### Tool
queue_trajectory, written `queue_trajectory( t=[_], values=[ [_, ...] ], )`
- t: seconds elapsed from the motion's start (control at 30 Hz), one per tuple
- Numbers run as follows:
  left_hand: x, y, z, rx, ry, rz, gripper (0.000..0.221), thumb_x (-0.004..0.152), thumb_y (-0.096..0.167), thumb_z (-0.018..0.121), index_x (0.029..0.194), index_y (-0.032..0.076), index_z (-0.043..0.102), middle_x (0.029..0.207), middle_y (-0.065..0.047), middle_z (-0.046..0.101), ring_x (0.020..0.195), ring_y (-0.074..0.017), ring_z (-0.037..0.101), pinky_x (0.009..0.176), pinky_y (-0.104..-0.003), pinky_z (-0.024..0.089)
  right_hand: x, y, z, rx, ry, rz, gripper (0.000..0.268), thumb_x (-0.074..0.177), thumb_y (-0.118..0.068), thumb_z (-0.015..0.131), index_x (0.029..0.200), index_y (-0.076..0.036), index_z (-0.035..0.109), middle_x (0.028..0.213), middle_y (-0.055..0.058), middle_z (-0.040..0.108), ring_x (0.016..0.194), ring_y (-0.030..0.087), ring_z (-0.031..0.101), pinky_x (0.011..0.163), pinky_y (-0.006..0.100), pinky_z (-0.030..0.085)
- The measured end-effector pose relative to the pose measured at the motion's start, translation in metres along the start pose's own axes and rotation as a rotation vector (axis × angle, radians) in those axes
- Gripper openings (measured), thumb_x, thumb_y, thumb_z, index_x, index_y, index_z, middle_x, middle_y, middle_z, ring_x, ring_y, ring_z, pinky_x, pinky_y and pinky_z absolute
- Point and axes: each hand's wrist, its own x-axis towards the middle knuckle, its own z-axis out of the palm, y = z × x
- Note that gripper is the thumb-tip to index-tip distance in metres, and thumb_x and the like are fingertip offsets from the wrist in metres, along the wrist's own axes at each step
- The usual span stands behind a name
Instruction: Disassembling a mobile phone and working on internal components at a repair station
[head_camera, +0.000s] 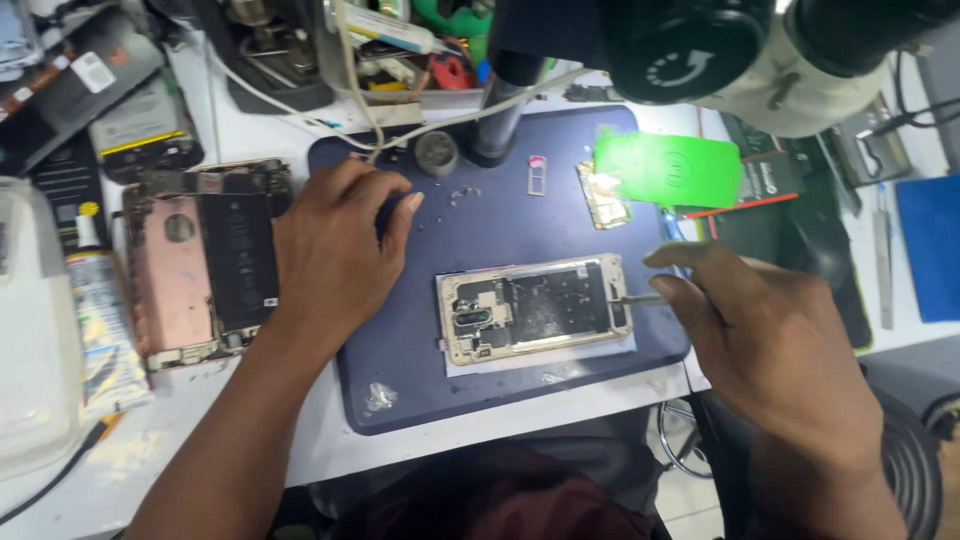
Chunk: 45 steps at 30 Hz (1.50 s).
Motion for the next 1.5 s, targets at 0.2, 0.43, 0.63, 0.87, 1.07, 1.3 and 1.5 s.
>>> queue_trajectory(
  t=[0.2,0.43,0.63,0.87,1.07,1.3,1.5],
  values=[
    [0.003,-0.001,0.003,-0.074,-0.053,0.072,0.011,0.103,0.026,0.074,0.1,0.016,0.076,0.097,-0.002,0.061,0.087,-0.0278,0.063,0.056,-0.041,0.05,0.001,0.001,0.002,0.065,-0.002,-0.006,0.021,0.091,0.004,0.052,0.112,0.004,0.055,0.115,0.015,0.069,0.097,0.035,0.064,0.083,0.045,0.05],
    [0.0,0.007,0.008,-0.081,-0.048,0.133,0.01,0.097,0.029,0.081,0.094,0.02,0.079,0.094,0.004,0.06,0.086,-0.0211,0.061,0.075,-0.039,0.055,-0.001,0.002,0.004,-0.078,0.089,-0.066,0.02,0.106,-0.012,0.058,0.121,0.001,0.062,0.085,0.01,0.067,0.076,0.031,0.066,0.063,0.042,0.045],
    [-0.002,0.013,0.012,0.079,-0.121,0.172,0.013,0.099,0.024,0.08,0.088,0.02,0.073,0.093,0.005,0.057,0.084,-0.0201,0.059,0.045,-0.037,0.043,-0.001,-0.001,0.002,0.069,0.046,-0.026,0.023,0.103,-0.011,0.056,0.121,0.002,0.062,0.09,0.017,0.07,0.073,0.035,0.066,0.066,0.043,0.05],
    [0.003,0.015,0.004,0.065,-0.098,0.144,0.02,0.111,0.021,0.065,0.095,0.01,0.059,0.094,-0.008,0.054,0.083,-0.031,0.057,0.066,-0.044,0.048,0.001,-0.001,0.001,0.097,0.043,-0.063,0.024,0.102,-0.007,0.051,0.123,-0.001,0.06,0.085,0.012,0.064,0.068,0.03,0.06,0.065,0.041,0.048],
    [0.003,0.02,-0.003,-0.024,-0.094,0.127,0.022,0.112,0.017,0.058,0.093,0.006,0.056,0.091,-0.01,0.053,0.079,-0.0312,0.056,0.064,-0.044,0.046,0.003,-0.003,0.003,0.044,0.065,-0.044,0.029,0.095,-0.008,0.056,0.123,-0.002,0.061,0.076,0.01,0.058,0.068,0.029,0.059,0.061,0.042,0.045],
    [-0.001,0.018,0.002,-0.133,-0.135,0.161,0.021,0.104,0.006,0.051,0.084,0.003,0.05,0.077,-0.009,0.046,0.068,-0.03,0.049,0.058,-0.045,0.039,-0.004,0.002,0.009,0.001,0.076,-0.03,0.023,0.104,-0.016,0.059,0.124,-0.005,0.064,0.09,0.008,0.075,0.056,0.028,0.064,0.053,0.039,0.048],
    [0.003,0.025,-0.005,-0.273,-0.1,0.178,0.03,0.111,0.011,0.062,0.083,0.003,0.053,0.078,-0.007,0.049,0.068,-0.0259,0.049,0.059,-0.042,0.041,0.001,-0.004,0.002,0.082,0.022,-0.038,0.025,0.103,-0.006,0.051,0.127,-0.003,0.059,0.076,0.01,0.063,0.054,0.029,0.053,0.06,0.042,0.047]
  ],
)
